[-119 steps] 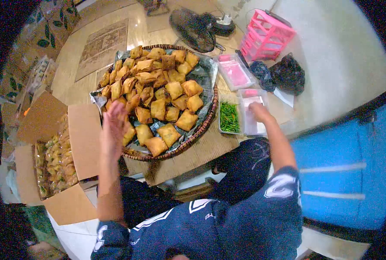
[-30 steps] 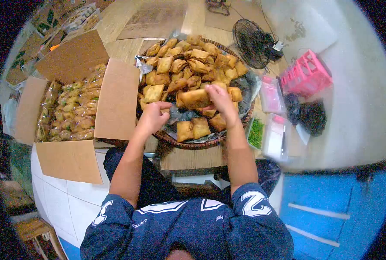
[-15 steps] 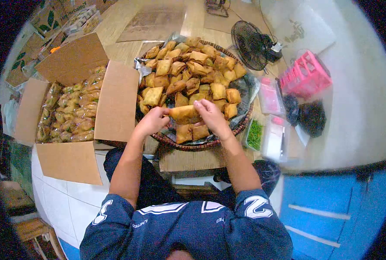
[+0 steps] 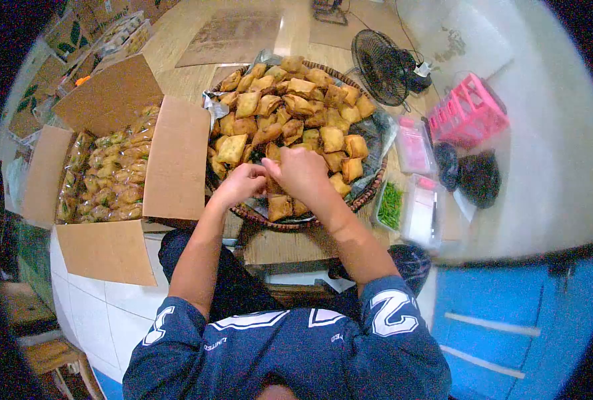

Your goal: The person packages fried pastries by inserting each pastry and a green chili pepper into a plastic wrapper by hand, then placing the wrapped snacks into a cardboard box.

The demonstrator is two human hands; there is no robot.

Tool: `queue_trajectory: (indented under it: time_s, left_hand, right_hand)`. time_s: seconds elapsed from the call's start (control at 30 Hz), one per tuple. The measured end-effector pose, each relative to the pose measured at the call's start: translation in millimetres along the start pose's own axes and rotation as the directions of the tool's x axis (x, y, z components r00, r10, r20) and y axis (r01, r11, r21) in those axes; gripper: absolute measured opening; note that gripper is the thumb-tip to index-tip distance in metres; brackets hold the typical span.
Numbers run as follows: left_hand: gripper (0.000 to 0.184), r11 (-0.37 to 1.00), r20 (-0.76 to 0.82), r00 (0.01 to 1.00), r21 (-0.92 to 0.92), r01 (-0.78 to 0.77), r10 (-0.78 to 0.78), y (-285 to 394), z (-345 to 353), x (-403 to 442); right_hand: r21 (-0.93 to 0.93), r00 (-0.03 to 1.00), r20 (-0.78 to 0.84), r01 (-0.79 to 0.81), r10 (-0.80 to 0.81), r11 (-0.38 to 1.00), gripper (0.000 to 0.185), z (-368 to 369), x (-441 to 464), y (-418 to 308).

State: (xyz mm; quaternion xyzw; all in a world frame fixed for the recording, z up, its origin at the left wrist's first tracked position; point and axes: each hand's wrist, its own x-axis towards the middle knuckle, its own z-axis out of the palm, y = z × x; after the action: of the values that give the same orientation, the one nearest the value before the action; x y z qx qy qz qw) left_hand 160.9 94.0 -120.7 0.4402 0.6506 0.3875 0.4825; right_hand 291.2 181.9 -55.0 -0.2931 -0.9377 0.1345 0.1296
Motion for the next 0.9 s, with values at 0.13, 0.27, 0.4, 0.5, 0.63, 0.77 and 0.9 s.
queue_trajectory:
  time_s: [0.13,0.27,0.4,0.5,0.63,0.77,0.9]
  left_hand:
    - [0.021,0.863,-0.085,0.995,-0.506,-0.002,-0.048,8.3,3.7,0.7]
    - [0.022,0.568,-0.056,0.992,-0.823,0.02,-0.116,-1.3,-0.8,6.1]
    - [0.021,0.388,-0.034,0.999,-0.921,-0.04,0.023,3.6,-8.1,-0.6]
    - [0.018,0.286,-0.04,0.999,-0.957,-0.038,0.001,4.8,-4.7,1.3]
    - [0.011,0.265,-0.003,1.0,-0.964,-0.002,-0.002,-0.8,2.4,5.0]
    - [0.007,0.12,0.032,0.999,-0.992,0.035,-0.025,-9.3,2.6,7.9]
    - [0.008,0.007,-0.004,0.997,-1.0,-0.003,-0.077,-15.4,5.4,13.5]
  right_hand:
    - [-0.153,0.998,0.057,0.022,-0.014,0.988,0.05,-6.0,27.1,-13.0]
    - [0.035,0.996,-0.012,0.085,-0.085,0.996,0.043,-5.2,50.6,-4.8]
    - [0.522,0.995,-0.086,0.086,-0.048,0.849,0.027,-20.5,36.0,4.5]
    - [0.642,0.98,-0.18,0.186,-0.09,0.744,0.019,-5.2,9.5,15.5]
    - [0.816,0.991,-0.131,0.085,0.041,0.572,0.02,16.4,-7.0,25.9]
    - [0.878,0.927,-0.284,0.149,0.246,0.456,0.031,37.3,-31.9,25.8]
    - [0.91,0.944,-0.055,-0.088,0.327,0.405,0.039,69.7,-50.1,18.5]
